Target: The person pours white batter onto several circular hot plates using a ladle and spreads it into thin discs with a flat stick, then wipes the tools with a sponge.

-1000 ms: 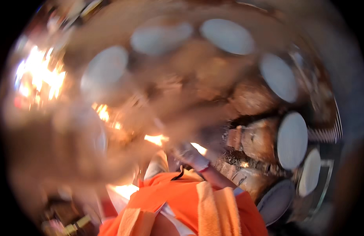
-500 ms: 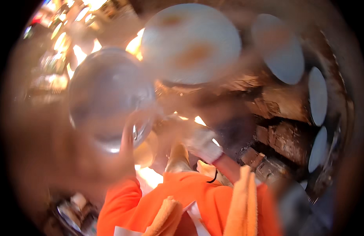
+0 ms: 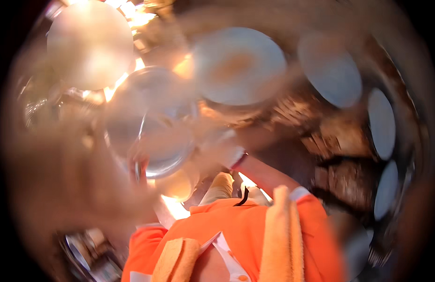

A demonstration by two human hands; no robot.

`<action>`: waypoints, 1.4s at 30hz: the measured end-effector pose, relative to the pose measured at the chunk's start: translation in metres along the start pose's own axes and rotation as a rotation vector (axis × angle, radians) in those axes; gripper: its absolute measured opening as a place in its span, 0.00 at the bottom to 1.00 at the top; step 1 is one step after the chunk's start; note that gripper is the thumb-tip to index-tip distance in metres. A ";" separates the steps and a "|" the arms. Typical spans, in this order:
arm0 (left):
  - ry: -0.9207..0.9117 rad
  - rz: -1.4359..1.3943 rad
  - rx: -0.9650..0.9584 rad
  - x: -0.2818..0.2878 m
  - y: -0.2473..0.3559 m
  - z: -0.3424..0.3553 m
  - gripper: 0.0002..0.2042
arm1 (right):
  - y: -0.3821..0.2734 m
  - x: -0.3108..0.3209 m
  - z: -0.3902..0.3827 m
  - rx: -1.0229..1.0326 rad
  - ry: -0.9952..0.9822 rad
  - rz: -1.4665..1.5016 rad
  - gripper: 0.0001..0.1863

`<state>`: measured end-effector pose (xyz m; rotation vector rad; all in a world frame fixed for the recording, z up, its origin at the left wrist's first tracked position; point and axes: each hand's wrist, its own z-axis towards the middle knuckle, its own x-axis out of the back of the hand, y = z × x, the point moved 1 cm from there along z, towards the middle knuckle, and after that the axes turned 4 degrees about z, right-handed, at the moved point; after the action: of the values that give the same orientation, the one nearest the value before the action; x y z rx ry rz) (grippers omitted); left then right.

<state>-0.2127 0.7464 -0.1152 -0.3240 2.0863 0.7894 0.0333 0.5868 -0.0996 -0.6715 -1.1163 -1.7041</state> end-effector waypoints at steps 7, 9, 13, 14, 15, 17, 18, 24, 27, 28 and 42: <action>-0.163 0.134 -0.099 -0.092 0.096 -0.062 0.14 | 0.034 0.065 0.047 -0.345 -0.246 1.566 0.21; -0.193 0.257 -0.119 -0.115 0.129 -0.078 0.14 | 0.022 0.042 0.035 -0.343 -0.144 1.685 0.21; -0.179 0.493 -0.249 -0.161 0.160 -0.088 0.14 | 0.012 0.035 0.021 -0.441 -0.206 1.861 0.20; -0.147 0.633 -0.328 -0.168 0.162 -0.086 0.14 | 0.009 0.027 0.015 -0.456 -0.179 1.938 0.20; -0.068 0.823 -0.453 -0.180 0.143 -0.072 0.14 | 0.014 0.028 0.011 -0.500 -0.193 1.898 0.19; 0.095 0.923 -0.411 -0.104 0.148 -0.024 0.13 | 0.010 0.031 -0.003 -0.446 -0.280 1.808 0.18; 0.111 0.974 -0.497 -0.123 0.118 -0.030 0.13 | 0.008 0.009 -0.019 -0.422 -0.339 1.698 0.17; 0.118 0.339 -0.077 0.037 0.052 0.005 0.05 | -0.028 -0.027 -0.054 -0.747 -0.625 1.850 0.22; 0.133 0.184 0.049 0.071 0.016 0.023 0.05 | -0.009 -0.010 -0.060 -0.753 -0.555 1.643 0.25; 0.136 0.163 0.041 0.079 0.007 0.022 0.06 | -0.006 -0.010 -0.065 -0.725 -0.522 1.563 0.26; 0.035 0.008 0.077 0.114 -0.022 -0.006 0.10 | 0.026 0.059 -0.029 -0.597 -0.471 1.651 0.21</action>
<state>-0.2739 0.7320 -0.2130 -0.2895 2.1459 0.7112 0.0354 0.5332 -0.0537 -1.7476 -0.0019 -0.3403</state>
